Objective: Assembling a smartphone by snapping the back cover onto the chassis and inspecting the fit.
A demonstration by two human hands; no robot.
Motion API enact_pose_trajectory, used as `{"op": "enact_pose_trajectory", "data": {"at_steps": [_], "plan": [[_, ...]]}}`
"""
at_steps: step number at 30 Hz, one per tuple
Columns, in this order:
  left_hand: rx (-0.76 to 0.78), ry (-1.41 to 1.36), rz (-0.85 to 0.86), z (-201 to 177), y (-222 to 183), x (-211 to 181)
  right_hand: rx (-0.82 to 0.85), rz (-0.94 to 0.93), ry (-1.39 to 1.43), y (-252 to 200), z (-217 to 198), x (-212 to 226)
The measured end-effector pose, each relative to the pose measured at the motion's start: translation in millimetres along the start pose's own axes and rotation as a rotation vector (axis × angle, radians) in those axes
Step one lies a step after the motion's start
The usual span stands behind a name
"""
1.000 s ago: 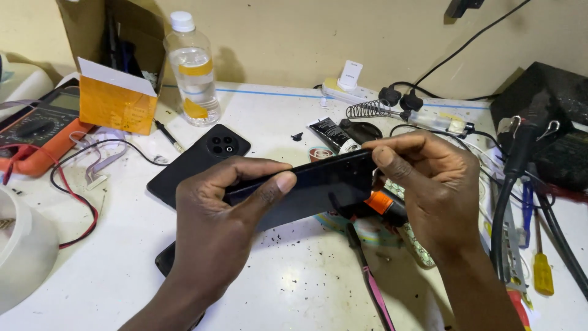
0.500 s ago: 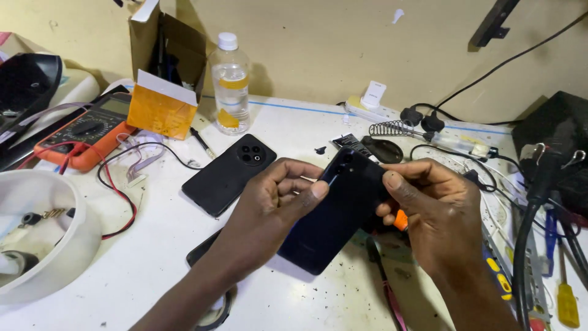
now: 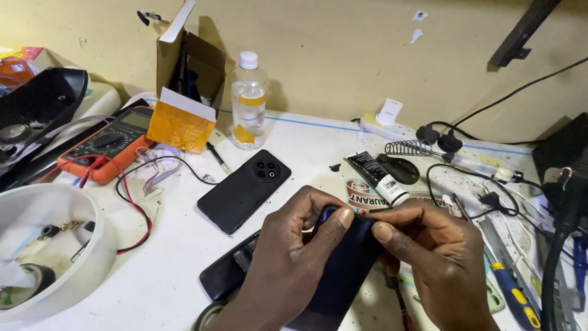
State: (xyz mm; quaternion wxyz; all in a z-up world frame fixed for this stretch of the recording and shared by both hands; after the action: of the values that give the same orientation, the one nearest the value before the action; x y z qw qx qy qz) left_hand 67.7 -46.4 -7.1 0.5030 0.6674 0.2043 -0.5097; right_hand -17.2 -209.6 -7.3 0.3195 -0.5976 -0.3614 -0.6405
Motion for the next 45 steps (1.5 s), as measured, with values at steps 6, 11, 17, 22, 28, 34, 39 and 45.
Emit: {"op": "enact_pose_trajectory", "data": {"at_steps": [6,11,17,22,28,34,39,45], "plan": [[0.015,-0.034,-0.082,0,0,12,-0.028,0.048,0.078,1,-2,-6],[-0.033,-0.14,-0.065,2,-3,7,-0.023,0.027,0.141,-2,3,-11],[-0.33,-0.181,-0.096,-26,5,15,0.088,0.053,0.016,-10,32,-17],[-0.495,-0.212,-0.134,-43,9,15,0.154,0.163,-0.014,-8,41,-31],[-0.317,-0.383,-0.32,-26,11,20,0.16,0.098,-0.001,-15,38,-17],[-0.349,-0.517,-0.254,-29,18,8,0.362,0.17,-0.097,-22,50,-8],[-0.372,-0.472,-0.271,-23,11,8,0.19,0.107,-0.058,-19,42,-22],[-0.402,-0.418,-0.362,-21,7,8,0.126,0.076,-0.153,-18,42,-17]]}}
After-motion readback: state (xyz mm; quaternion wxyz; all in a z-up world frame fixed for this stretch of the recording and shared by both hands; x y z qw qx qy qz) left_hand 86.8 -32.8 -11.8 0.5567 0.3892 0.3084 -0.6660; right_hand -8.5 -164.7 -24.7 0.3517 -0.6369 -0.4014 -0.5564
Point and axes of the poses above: each hand's wrist, its own y-axis towards the middle knuckle, its own z-axis out of the palm, x = y × z, the point moved 7 cm from there along y, towards the middle knuckle, and after that the axes turned 12 degrees about z, right-handed, at the moved point
